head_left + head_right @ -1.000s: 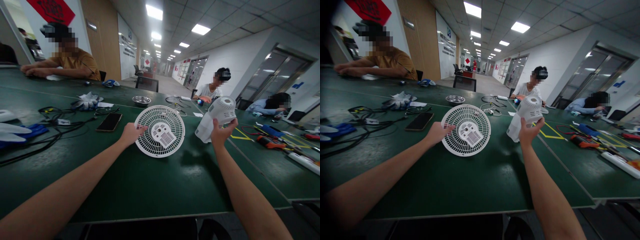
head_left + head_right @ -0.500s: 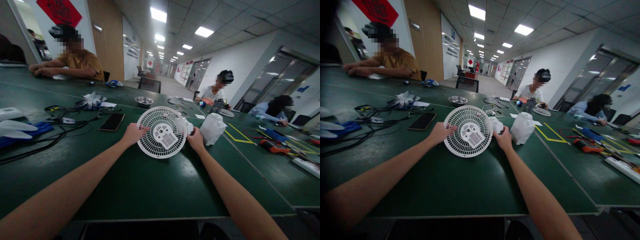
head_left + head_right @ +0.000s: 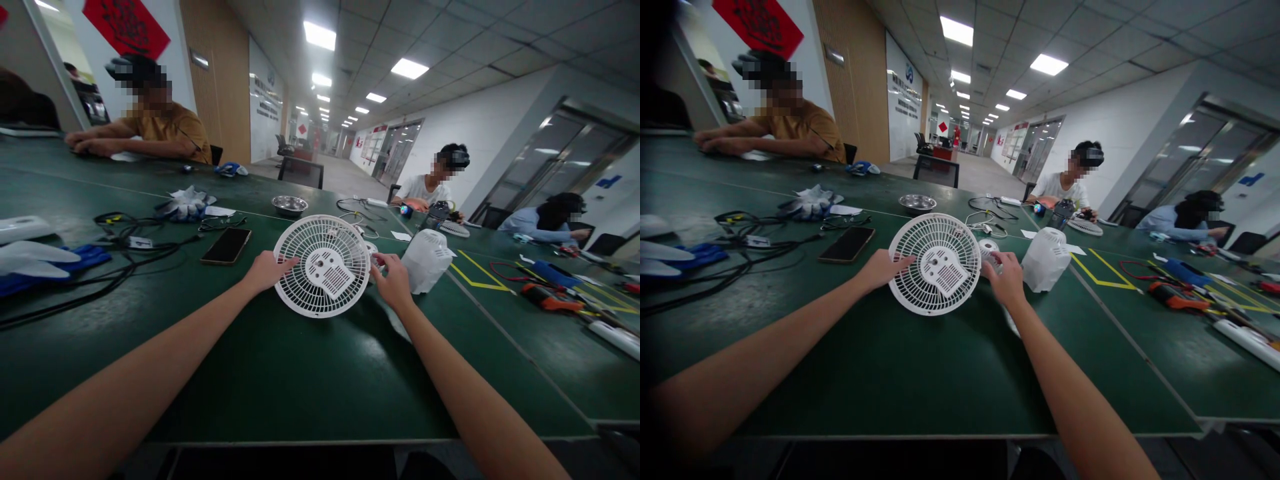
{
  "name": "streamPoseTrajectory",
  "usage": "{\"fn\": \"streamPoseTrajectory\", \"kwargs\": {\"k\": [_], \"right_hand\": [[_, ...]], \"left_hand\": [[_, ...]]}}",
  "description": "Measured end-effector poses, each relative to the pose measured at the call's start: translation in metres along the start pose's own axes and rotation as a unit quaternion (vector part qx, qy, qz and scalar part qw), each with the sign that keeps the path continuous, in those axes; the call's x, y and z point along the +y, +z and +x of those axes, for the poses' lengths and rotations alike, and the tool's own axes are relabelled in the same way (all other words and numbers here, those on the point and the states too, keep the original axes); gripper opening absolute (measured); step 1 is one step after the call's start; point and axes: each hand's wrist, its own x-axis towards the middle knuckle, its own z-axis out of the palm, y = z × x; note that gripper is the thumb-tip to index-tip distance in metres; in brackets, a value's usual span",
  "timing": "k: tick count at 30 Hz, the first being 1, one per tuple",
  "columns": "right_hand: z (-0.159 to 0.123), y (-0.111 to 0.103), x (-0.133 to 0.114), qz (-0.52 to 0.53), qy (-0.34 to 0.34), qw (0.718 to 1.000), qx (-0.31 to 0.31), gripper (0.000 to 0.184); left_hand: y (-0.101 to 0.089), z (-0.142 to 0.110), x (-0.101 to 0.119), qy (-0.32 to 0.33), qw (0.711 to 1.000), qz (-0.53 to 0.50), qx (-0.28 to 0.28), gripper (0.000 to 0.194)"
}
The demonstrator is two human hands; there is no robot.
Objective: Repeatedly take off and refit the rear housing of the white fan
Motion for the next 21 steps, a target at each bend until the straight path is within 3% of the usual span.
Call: {"fn": "streamPoseTrajectory", "kwargs": {"k": [3, 4, 6, 8, 10, 12, 15, 18, 21], "right_hand": [[-0.01, 0.008, -0.024, 0.164, 0.072, 0.98, -0.086, 0.035], [-0.015, 0.013, -0.031, 0.254, 0.132, 0.947, -0.144, 0.039], [-0.024, 0.022, -0.043, 0.416, 0.247, 0.837, -0.255, 0.048], [-0.03, 0.028, -0.051, 0.492, 0.304, 0.747, -0.33, 0.051], [-0.033, 0.028, -0.057, 0.531, 0.33, 0.697, -0.351, 0.049], [-0.033, 0.026, -0.06, 0.551, 0.34, 0.684, -0.337, 0.047], [-0.033, 0.023, -0.063, 0.553, 0.343, 0.693, -0.309, 0.044], [-0.034, 0.026, -0.066, 0.554, 0.329, 0.717, -0.267, 0.037], [-0.034, 0.028, -0.067, 0.543, 0.279, 0.768, -0.196, 0.033]], "left_hand": [[0.0, -0.002, 0.003, -0.012, 1.0, -0.013, 0.008, 0.033], [0.001, -0.003, 0.004, -0.015, 1.0, -0.014, 0.012, 0.033], [0.001, -0.003, 0.005, -0.016, 1.0, -0.01, 0.014, 0.034], [0.001, -0.004, 0.005, -0.013, 1.0, -0.006, 0.013, 0.034], [0.001, -0.004, 0.004, -0.005, 1.0, -0.004, 0.012, 0.034], [0.001, -0.004, 0.002, 0.008, 1.0, 0.002, 0.015, 0.032], [0.002, -0.001, -0.001, 0.024, 0.999, 0.012, 0.023, 0.032], [0.004, 0.003, -0.005, 0.027, 0.999, -0.011, 0.015, 0.041], [0.004, 0.008, -0.009, 0.028, 0.998, -0.046, 0.021, 0.057]]}}
